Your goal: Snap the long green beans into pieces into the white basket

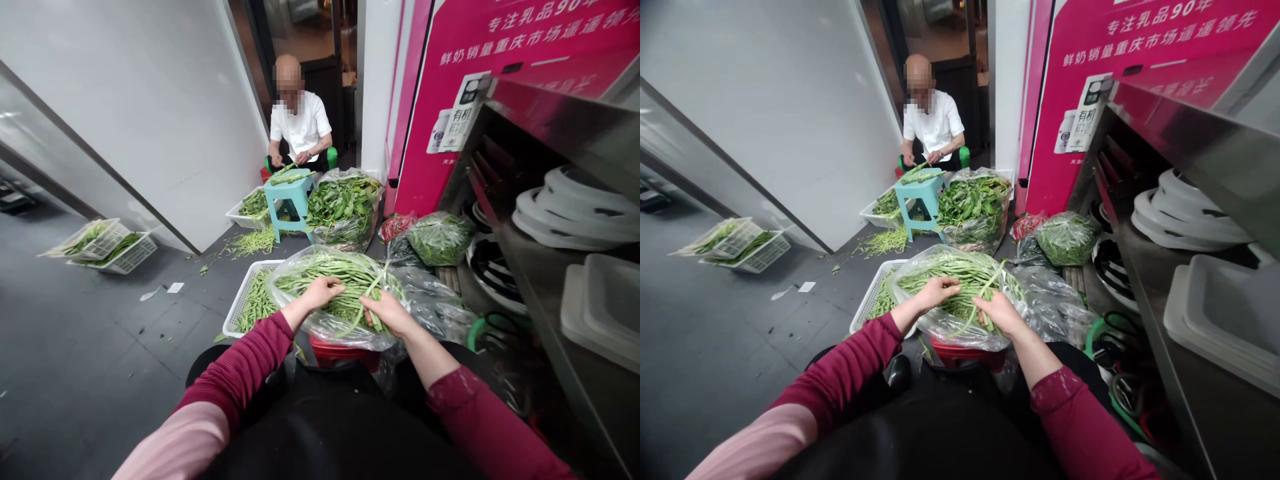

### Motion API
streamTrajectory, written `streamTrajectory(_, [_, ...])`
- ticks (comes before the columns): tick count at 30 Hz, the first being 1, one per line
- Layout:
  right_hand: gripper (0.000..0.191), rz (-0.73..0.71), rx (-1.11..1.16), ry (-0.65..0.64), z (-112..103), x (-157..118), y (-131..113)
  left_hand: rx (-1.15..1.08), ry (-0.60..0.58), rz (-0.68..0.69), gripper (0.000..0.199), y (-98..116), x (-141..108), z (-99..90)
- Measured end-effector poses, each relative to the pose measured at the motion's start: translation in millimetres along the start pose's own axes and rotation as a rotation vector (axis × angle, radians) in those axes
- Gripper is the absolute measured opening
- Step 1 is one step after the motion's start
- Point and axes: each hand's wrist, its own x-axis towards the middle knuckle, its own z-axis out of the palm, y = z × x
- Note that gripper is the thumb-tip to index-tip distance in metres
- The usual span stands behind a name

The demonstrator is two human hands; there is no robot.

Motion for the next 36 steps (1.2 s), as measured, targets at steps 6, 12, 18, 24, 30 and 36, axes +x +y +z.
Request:
streamTrajectory(6, [0.028,0.067,0.078,-0.34,5,-5,-1,-0.379,-0.304,-0.086,0.033,11,17,37.4])
streamTrajectory(12, [0.028,0.125,0.28,-0.347,3,-6,-2,-0.566,0.006,-0.012,0.032,7,25,17.8])
streamTrajectory(18, [0.029,0.189,0.539,-0.189,10,-1,2,-0.565,0.152,0.048,0.032,6,8,-3.7])
streamTrajectory(24, [0.025,0.201,0.688,0.236,-1,21,9,-0.252,0.297,0.275,0.033,13,-55,17.5])
streamTrajectory(30, [0.019,0.371,0.551,-0.197,3,9,12,-0.545,-0.078,0.021,0.037,14,-44,20.4])
streamTrajectory(36, [0.024,0.424,0.58,-0.403,18,-8,5,-0.693,-0.234,-0.073,0.04,-9,-23,22.3])
